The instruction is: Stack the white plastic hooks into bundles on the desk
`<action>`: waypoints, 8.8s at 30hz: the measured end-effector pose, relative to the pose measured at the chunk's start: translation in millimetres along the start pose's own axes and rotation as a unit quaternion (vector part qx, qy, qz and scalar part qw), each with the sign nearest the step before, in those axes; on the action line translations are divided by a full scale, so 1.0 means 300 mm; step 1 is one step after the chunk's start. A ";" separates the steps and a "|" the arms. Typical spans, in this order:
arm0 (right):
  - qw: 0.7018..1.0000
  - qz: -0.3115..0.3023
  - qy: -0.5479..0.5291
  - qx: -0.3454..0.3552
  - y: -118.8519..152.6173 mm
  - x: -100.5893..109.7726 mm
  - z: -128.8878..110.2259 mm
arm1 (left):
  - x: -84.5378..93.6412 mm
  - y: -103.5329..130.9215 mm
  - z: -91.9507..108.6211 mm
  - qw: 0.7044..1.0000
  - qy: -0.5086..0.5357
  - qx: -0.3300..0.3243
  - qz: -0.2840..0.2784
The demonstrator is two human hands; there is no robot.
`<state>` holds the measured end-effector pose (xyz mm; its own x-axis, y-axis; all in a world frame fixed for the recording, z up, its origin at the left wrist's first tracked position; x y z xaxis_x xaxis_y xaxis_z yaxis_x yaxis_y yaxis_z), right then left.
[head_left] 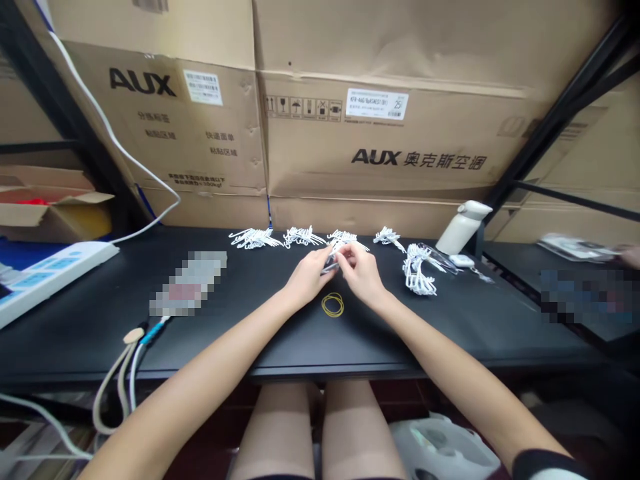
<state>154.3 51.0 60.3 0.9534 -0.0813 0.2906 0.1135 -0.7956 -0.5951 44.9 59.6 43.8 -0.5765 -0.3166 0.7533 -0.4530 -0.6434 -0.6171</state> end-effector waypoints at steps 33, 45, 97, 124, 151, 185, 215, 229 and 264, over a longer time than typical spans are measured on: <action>0.966 0.075 -0.223 -0.105 -0.083 0.114 0.122 | 0.034 -0.030 -0.049 0.982 0.157 0.061 -0.083; 0.948 0.088 -0.271 -0.139 -0.033 0.038 0.091 | 0.056 -0.025 -0.041 0.992 0.089 0.055 -0.069; 0.954 -0.052 -0.245 -0.165 -0.058 -0.004 0.120 | 0.059 -0.024 -0.044 0.977 -0.138 0.104 -0.122; 0.978 -0.032 -0.134 -0.157 -0.053 0.018 0.144 | 0.060 -0.033 0.017 0.959 -0.247 -0.091 -0.106; 0.954 -0.037 -0.232 -0.187 -0.065 0.031 0.150 | 0.061 -0.026 -0.076 0.987 0.090 0.076 -0.106; 0.963 -0.102 -0.207 -0.141 -0.048 0.000 0.085 | -0.076 0.054 -0.111 0.733 0.546 0.326 -0.240; 0.920 -0.019 -0.343 -0.187 -0.039 -0.019 0.140 | -0.099 0.043 -0.146 0.777 0.502 0.341 -0.165; 0.890 0.044 -0.371 -0.262 -0.004 -0.032 0.188 | -0.120 0.057 -0.115 0.756 0.517 0.334 -0.223; 0.944 0.022 -0.252 -0.214 -0.016 -0.014 0.168 | -0.117 0.070 -0.087 0.719 0.570 0.282 -0.282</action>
<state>163.9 85.4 24.2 0.9787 0.0900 -0.1847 0.0502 -0.9765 -0.2097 37.8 75.3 -1.6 -0.7374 0.6749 -0.0263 -0.6708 -0.7273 0.1448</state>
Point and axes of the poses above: each hand's wrist, its own y-axis away from the middle knuckle, its own x-axis out of the back of the hand, z = x × y, the point moved 8 cm from there along -y, towards the middle knuckle, and after that the axes turned 8 degrees about -y, right-handed, at the moved point
